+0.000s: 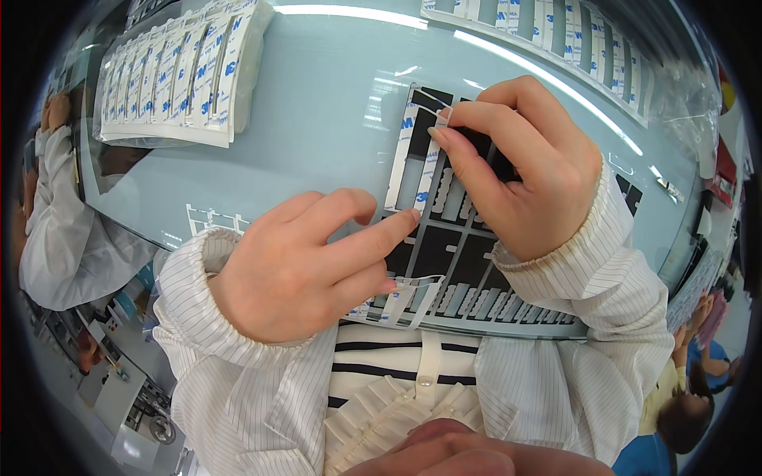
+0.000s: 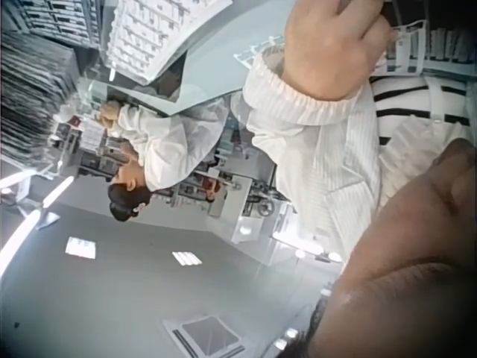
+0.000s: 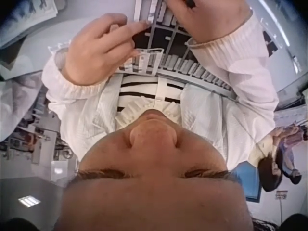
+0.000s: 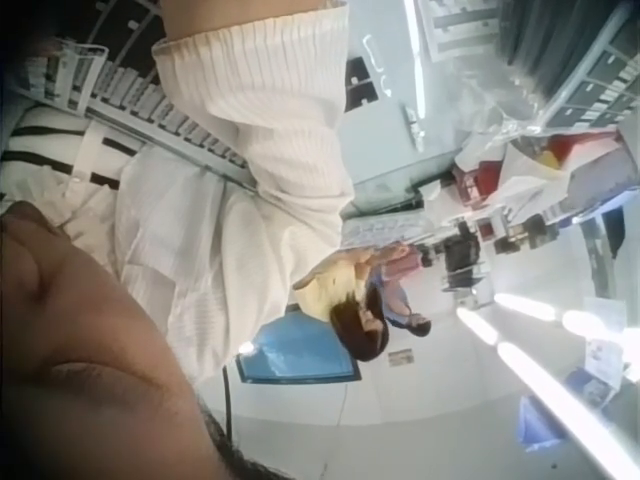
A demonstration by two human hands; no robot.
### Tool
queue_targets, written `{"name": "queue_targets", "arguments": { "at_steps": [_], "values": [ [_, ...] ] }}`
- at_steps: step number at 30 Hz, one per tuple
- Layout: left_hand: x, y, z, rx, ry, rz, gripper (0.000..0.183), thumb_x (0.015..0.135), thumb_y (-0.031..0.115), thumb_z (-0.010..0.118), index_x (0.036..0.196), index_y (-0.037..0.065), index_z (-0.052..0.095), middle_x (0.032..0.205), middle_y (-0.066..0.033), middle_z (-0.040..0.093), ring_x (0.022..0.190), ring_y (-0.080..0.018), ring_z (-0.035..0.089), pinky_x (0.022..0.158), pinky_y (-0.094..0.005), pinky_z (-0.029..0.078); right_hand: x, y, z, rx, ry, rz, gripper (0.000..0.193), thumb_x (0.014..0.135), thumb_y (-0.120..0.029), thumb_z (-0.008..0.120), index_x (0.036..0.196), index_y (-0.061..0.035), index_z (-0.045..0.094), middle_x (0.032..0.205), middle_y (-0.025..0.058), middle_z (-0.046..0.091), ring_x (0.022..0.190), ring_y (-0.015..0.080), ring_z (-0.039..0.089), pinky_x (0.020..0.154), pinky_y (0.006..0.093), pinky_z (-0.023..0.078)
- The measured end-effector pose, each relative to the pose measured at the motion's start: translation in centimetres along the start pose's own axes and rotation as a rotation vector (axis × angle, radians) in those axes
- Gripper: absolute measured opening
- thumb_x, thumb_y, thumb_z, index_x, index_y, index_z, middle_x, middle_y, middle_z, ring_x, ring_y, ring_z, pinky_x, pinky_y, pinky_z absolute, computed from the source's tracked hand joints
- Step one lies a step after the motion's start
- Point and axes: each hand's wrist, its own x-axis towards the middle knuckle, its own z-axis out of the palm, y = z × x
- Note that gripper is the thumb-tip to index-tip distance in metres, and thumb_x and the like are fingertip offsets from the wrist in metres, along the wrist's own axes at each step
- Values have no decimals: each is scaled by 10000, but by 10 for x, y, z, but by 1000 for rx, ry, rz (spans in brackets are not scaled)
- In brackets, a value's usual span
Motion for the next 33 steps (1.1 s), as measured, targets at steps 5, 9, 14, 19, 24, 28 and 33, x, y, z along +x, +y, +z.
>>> {"name": "queue_targets", "arguments": {
  "at_steps": [5,9,14,19,24,28,33],
  "values": [
    [0,3,1,51,62,-2,283,714,237,729,667,32,540,1214,-105,685,1085,-328,633,786,-423,508,1,1,-2,-67,3,-64,149,795,-37,796,914,-9,710,836,73,628,616,165,610,526,261,484],
    [-1,2,0,10,47,-19,283,731,234,735,663,42,538,1219,-109,686,1171,-328,621,863,-446,494,1,-1,-4,-185,-28,-82,158,801,-79,804,911,-17,709,872,76,626,616,178,630,528,274,499],
    [-2,0,2,-3,65,-12,282,746,214,739,666,38,534,1221,-118,688,1197,-312,620,916,-448,492,-1,-6,-6,-286,-43,-77,200,809,-104,803,960,-21,701,913,74,627,627,185,642,533,281,507],
    [-6,2,2,-51,78,-30,261,731,166,758,672,24,547,1232,-133,683,1227,-315,609,948,-460,491,-1,-6,-7,-290,21,-90,334,798,-88,808,1095,-18,672,982,96,632,719,202,655,585,306,524],
    [-7,0,-1,-76,82,-2,268,684,123,780,870,-33,667,1188,-160,683,1172,-331,633,978,-477,508,1,-13,-19,-314,-223,-234,451,900,-391,677,1223,-77,667,1293,161,574,1068,302,608,859,375,526],
    [-7,0,0,-72,81,-4,226,698,129,782,786,-7,624,1224,-152,677,1204,-324,620,977,-476,500,-9,2,-10,-391,-347,-283,750,874,-775,344,1344,-270,637,1548,183,397,1389,387,392,1146,488,300],
    [-7,-1,2,-88,69,-31,230,717,142,780,709,18,586,1269,-137,671,1243,-308,606,984,-475,485,-1,19,-5,-483,-379,-274,847,811,-876,194,1383,-393,590,1599,153,332,1503,373,228,1224,515,32]
  ]
}}
